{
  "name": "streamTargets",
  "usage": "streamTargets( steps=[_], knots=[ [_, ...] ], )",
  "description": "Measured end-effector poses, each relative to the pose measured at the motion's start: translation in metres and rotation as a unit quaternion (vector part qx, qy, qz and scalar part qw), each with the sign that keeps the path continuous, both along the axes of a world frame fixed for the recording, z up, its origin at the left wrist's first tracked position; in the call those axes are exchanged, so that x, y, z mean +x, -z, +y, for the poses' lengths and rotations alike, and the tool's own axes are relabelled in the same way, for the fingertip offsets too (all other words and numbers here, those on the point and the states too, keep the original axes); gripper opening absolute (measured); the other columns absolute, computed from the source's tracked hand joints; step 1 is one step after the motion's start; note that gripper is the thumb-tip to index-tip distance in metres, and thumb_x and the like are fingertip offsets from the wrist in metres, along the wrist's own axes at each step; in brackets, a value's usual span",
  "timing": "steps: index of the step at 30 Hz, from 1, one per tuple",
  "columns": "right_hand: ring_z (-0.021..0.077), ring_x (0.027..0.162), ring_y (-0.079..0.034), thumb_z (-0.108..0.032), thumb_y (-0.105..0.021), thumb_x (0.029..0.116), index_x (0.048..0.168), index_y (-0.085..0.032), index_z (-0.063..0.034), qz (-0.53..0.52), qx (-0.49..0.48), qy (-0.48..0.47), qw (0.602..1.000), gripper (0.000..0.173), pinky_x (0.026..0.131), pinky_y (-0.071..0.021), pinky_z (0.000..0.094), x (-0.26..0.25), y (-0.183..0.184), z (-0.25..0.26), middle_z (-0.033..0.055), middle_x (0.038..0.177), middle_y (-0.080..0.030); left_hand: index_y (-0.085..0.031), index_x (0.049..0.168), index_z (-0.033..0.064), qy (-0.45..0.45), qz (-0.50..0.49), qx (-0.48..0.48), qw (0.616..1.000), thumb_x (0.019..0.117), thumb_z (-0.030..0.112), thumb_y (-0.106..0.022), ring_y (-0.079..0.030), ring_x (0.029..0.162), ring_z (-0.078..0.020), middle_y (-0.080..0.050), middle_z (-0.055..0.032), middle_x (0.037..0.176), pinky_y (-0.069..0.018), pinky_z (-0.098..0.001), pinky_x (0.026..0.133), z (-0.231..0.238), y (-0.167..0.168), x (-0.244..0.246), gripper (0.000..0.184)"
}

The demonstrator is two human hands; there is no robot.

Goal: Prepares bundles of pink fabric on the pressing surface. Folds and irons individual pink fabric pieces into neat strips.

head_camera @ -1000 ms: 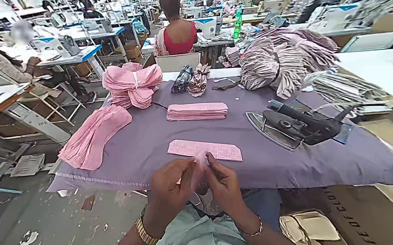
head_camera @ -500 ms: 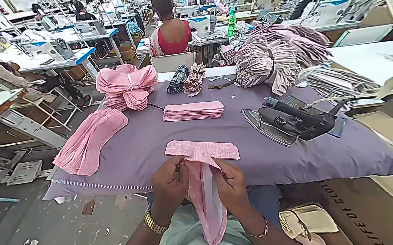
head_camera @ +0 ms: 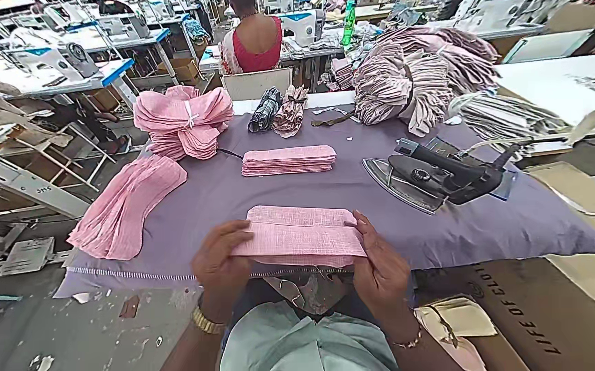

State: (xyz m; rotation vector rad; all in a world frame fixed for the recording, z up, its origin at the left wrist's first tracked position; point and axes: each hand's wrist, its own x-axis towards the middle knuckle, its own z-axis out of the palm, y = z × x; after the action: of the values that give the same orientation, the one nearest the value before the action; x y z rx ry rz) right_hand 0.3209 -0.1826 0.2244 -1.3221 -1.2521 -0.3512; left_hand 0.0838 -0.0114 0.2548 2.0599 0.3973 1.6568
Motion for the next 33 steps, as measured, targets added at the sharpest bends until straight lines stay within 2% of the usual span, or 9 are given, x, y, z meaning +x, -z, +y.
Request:
streamTargets(
  steps=[2, 4, 6, 9, 13, 17, 22, 27, 33],
  knots=[
    [0.0281, 0.122, -0.067, -0.008, -0.057, 0.0996, 0.130, -0.066, 0.0014, -0.012, 0.024, 0.022, 0.999, 0.033, 0.106, -0.0575, 0.0440, 0.006, -0.004, 0.001, 0.0210, 0.139, -0.063, -0.077, 0.108, 0.0034, 0.005, 0.041, -0.006, 0.999, 0.0932, 0.002, -0.064, -0.071, 0.111, -0.0252, -0.073, -0.0139, 0.118, -0.0617, -0.0412, 0.096, -0.002, 0.012, 0.009, 0.019],
    [0.0220, 0.108, -0.073, -0.009, -0.061, 0.0978, 0.130, -0.065, 0.0034, -0.040, 0.016, 0.073, 0.996, 0.035, 0.093, -0.0624, 0.0385, 0.018, -0.001, 0.001, 0.0221, 0.136, -0.064, -0.076, 0.110, 0.0032, -0.031, 0.071, -0.010, 0.997, 0.0918, 0.002, -0.062, -0.071, 0.108, -0.0223, -0.073, -0.0141, 0.119, -0.0617, -0.0365, 0.090, 0.004, 0.018, 0.006, 0.023],
    [0.0267, 0.118, -0.070, -0.006, -0.055, 0.0985, 0.129, -0.066, 0.0044, -0.076, -0.006, 0.077, 0.994, 0.034, 0.098, -0.0610, 0.0383, 0.022, 0.002, 0.004, 0.0248, 0.139, -0.062, -0.077, 0.110, 0.0056, -0.059, 0.119, 0.009, 0.991, 0.0929, 0.004, -0.063, -0.070, 0.114, -0.0222, -0.072, -0.0132, 0.123, -0.0608, -0.0380, 0.096, 0.011, 0.022, 0.011, 0.023],
    [0.0289, 0.113, -0.071, -0.011, -0.053, 0.0984, 0.125, -0.070, 0.0039, -0.117, -0.054, 0.113, 0.985, 0.035, 0.095, -0.0604, 0.0394, 0.043, -0.003, 0.016, 0.0265, 0.137, -0.063, -0.077, 0.118, 0.0178, -0.160, 0.250, 0.040, 0.954, 0.0924, 0.017, -0.061, -0.071, 0.108, -0.0166, -0.070, -0.0059, 0.128, -0.0621, -0.0362, 0.081, 0.032, 0.020, 0.020, 0.030],
    [0.0268, 0.121, -0.066, -0.015, -0.051, 0.0974, 0.119, -0.077, -0.0114, -0.142, -0.160, 0.099, 0.972, 0.034, 0.098, -0.0528, 0.0482, 0.058, 0.009, 0.031, 0.0091, 0.135, -0.069, -0.074, 0.124, 0.0223, -0.169, 0.378, 0.058, 0.909, 0.0890, 0.021, -0.065, -0.067, 0.106, -0.0273, -0.067, -0.0073, 0.132, -0.0569, -0.0478, 0.085, 0.062, 0.022, 0.037, 0.036],
    [0.0222, 0.119, -0.068, -0.019, -0.063, 0.0956, 0.115, -0.077, -0.0074, -0.113, -0.140, 0.013, 0.984, 0.027, 0.107, -0.0498, 0.0510, 0.065, 0.014, 0.025, 0.0087, 0.124, -0.074, -0.074, 0.124, 0.0131, -0.042, 0.344, 0.103, 0.932, 0.0958, 0.028, -0.068, -0.067, 0.116, -0.0206, -0.072, -0.0063, 0.124, -0.0547, -0.0409, 0.101, 0.068, 0.023, 0.033, 0.032],
    [0.0192, 0.127, -0.065, -0.013, -0.047, 0.1011, 0.116, -0.078, -0.0126, -0.167, -0.225, 0.031, 0.960, 0.034, 0.118, -0.0380, 0.0572, 0.059, 0.024, 0.017, 0.0019, 0.126, -0.075, -0.076, 0.120, 0.0131, 0.034, 0.379, 0.104, 0.919, 0.1010, 0.015, -0.052, -0.067, 0.124, -0.0160, -0.074, -0.0022, 0.127, -0.0482, -0.0467, 0.115, 0.068, 0.034, 0.031, 0.031],
    [0.0199, 0.132, -0.061, -0.021, -0.048, 0.1008, 0.121, -0.076, -0.0155, -0.145, -0.287, 0.023, 0.947, 0.035, 0.117, -0.0292, 0.0681, 0.064, 0.013, 0.015, -0.0004, 0.132, -0.071, -0.076, 0.121, 0.0143, 0.071, 0.350, 0.050, 0.933, 0.0977, 0.020, -0.054, -0.065, 0.125, -0.0142, -0.073, 0.0005, 0.128, -0.0494, -0.0443, 0.114, 0.073, 0.032, 0.030, 0.032],
    [0.0262, 0.128, -0.064, -0.010, -0.051, 0.0999, 0.114, -0.078, -0.0136, -0.149, -0.156, 0.033, 0.976, 0.031, 0.113, -0.0387, 0.0615, 0.062, 0.001, 0.027, 0.0051, 0.126, -0.074, -0.074, 0.127, 0.0184, 0.063, 0.356, 0.021, 0.932, 0.1047, 0.037, -0.055, -0.060, 0.125, -0.0146, -0.069, 0.0029, 0.133, -0.0489, -0.0405, 0.106, 0.076, 0.026, 0.045, 0.034]
  ],
)
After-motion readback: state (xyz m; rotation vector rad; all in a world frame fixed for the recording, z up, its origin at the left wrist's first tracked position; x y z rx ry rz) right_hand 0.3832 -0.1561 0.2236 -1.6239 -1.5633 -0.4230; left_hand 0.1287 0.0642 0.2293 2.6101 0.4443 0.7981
